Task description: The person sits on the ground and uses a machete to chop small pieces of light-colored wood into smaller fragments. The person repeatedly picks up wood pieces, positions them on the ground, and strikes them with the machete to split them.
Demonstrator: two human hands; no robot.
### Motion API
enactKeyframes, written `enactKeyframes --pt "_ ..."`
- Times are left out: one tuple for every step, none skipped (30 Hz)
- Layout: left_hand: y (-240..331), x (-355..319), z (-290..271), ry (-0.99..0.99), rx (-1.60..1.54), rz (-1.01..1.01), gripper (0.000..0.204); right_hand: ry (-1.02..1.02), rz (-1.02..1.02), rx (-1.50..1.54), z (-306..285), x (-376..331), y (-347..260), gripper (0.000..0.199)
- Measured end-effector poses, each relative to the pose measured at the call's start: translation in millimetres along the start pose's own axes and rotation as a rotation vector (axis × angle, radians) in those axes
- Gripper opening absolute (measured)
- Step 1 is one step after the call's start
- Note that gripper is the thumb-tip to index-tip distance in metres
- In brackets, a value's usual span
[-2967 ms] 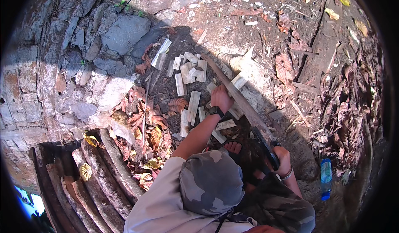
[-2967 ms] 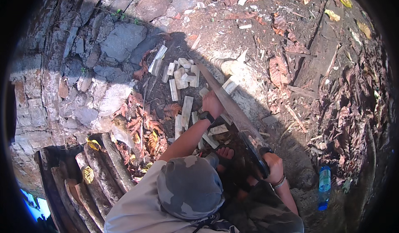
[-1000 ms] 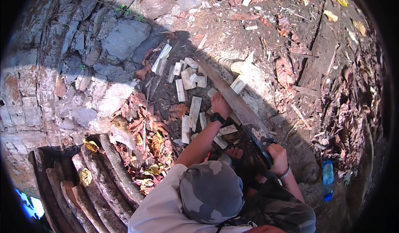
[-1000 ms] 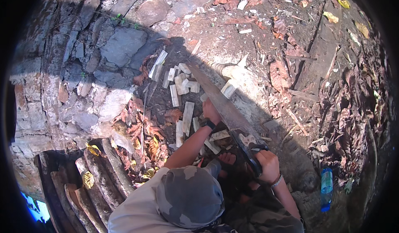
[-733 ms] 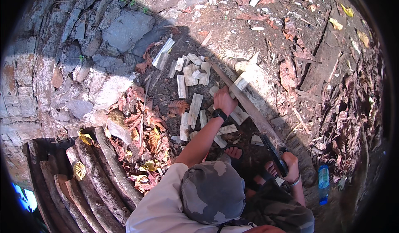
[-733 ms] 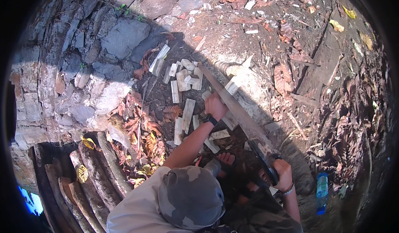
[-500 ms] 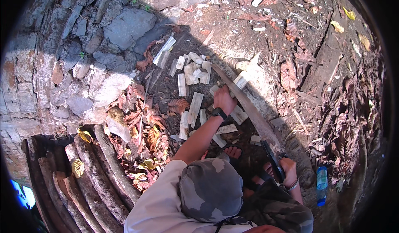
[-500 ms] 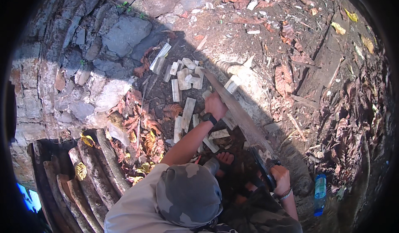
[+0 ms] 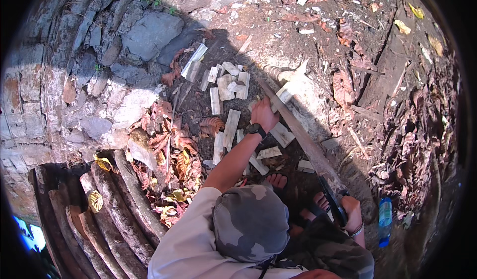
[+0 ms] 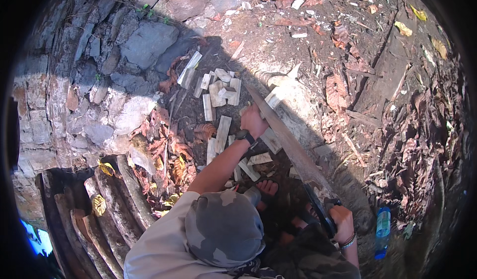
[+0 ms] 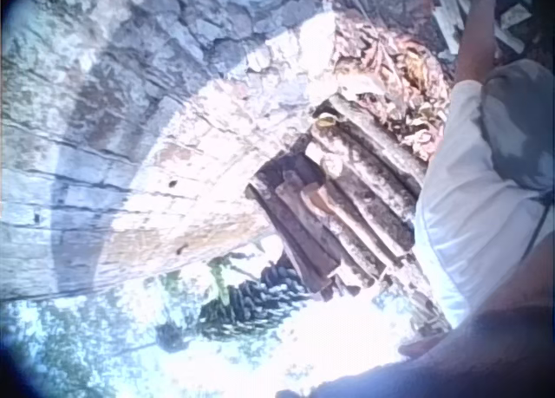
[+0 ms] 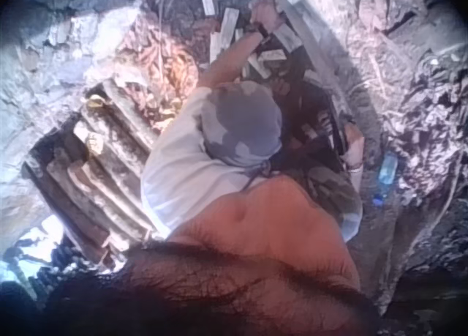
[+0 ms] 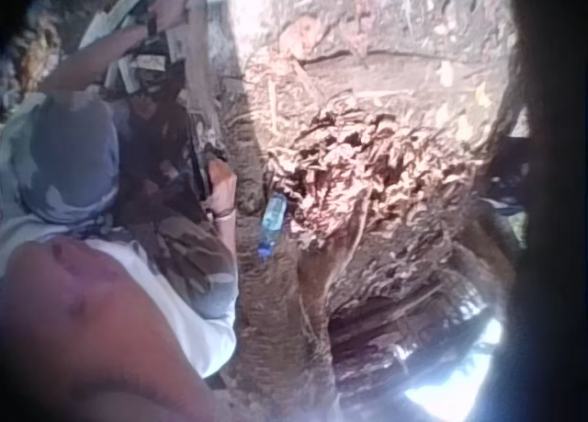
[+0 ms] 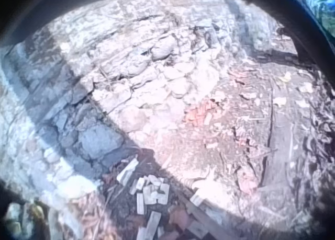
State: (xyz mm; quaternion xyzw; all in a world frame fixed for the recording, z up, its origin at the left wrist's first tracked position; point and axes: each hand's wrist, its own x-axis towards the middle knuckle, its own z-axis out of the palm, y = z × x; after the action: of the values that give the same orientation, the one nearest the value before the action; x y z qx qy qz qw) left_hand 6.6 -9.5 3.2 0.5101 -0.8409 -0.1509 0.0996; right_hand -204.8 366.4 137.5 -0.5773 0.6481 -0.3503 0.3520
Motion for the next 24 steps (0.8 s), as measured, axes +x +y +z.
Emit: enactKeyframes --pt "0 -2 3 0.026 0.005 0.038 0.044 0.009 -0.010 -0.001 3 14 -2 0.024" --pt "-4 -4 5 0.053 0.018 0.068 0.044 -0.010 -0.022 0.029 14 35 2 0.027" --pt "-7 -3 6 0.002 0.022 0.063 0.044 -0.029 -0.033 0.049 24 56 5 0.030" --pt "-9 0 7 -0.049 0.026 0.056 0.045 -0.006 -0.049 0.029 31 71 1 0.029" --pt "-11 -3 11 -0.106 0.025 0.045 0.045 0.011 -0.058 0.006 37 82 -3 0.029" --pt "-12 -2 10 -0.091 0.027 0.025 0.046 0.033 -0.079 -0.011 41 91 -6 0.029" --pt "-12 -3 10 -0.076 0.029 0.003 0.046 0.037 -0.077 -0.020 41 85 -5 0.029" --pt "-14 -2 9 -0.060 0.032 -0.019 0.047 0.040 -0.077 -0.028 40 69 0 0.029" --pt "-11 -3 6 -0.040 0.026 -0.038 0.047 0.041 -0.068 -0.038 38 47 8 0.029" --pt "0 -3 3 -0.021 0.012 -0.054 0.048 0.068 -0.005 -0.016 33 21 14 0.030" --pt "6 -2 0 0.003 0.000 -0.072 0.048 0.080 -0.008 -0.016 25 -4 18 0.028" --pt "6 -4 -1 0.002 -0.012 -0.057 0.048 0.087 -0.014 -0.011 18 -23 21 0.027" --pt "5 -2 -2 0.002 -0.021 -0.036 0.049 0.070 -0.028 -0.021 15 -36 28 0.027" --pt "5 -2 -3 0.000 -0.029 -0.014 0.049 0.054 -0.040 -0.031 12 -46 35 0.027" --pt "5 -2 -4 -0.015 -0.029 -0.037 0.048 0.048 -0.045 -0.041 12 -49 33 0.027" --pt "5 -2 -4 -0.031 -0.028 -0.059 0.047 0.043 -0.072 -0.065 14 -43 36 0.025" --pt "8 1 -4 -0.044 -0.030 -0.076 0.047 0.049 -0.066 -0.034 15 -26 31 0.026" --pt "2 -1 -1 -0.023 -0.010 -0.039 0.047 0.048 -0.070 0.004 19 -2 23 0.026" --pt "-5 -4 2 -0.002 0.010 -0.003 0.046 0.047 -0.074 0.042 22 23 14 0.027" --pt "-12 -6 5 0.018 0.027 0.030 0.046 -0.004 -0.065 0.038 26 52 7 0.027" --pt "-10 -4 7 0.009 0.031 0.061 0.046 -0.053 -0.047 0.030 30 72 1 0.028" --pt "-6 -3 8 -0.003 0.033 0.093 0.045 -0.040 -0.049 0.015 33 80 -4 0.029" --pt "-3 -4 8 -0.015 0.035 0.123 0.044 -0.029 -0.050 0.000 36 85 -9 0.030" --pt "-6 -3 9 -0.021 0.047 0.107 0.044 -0.015 -0.066 -0.017 39 91 -12 0.031"
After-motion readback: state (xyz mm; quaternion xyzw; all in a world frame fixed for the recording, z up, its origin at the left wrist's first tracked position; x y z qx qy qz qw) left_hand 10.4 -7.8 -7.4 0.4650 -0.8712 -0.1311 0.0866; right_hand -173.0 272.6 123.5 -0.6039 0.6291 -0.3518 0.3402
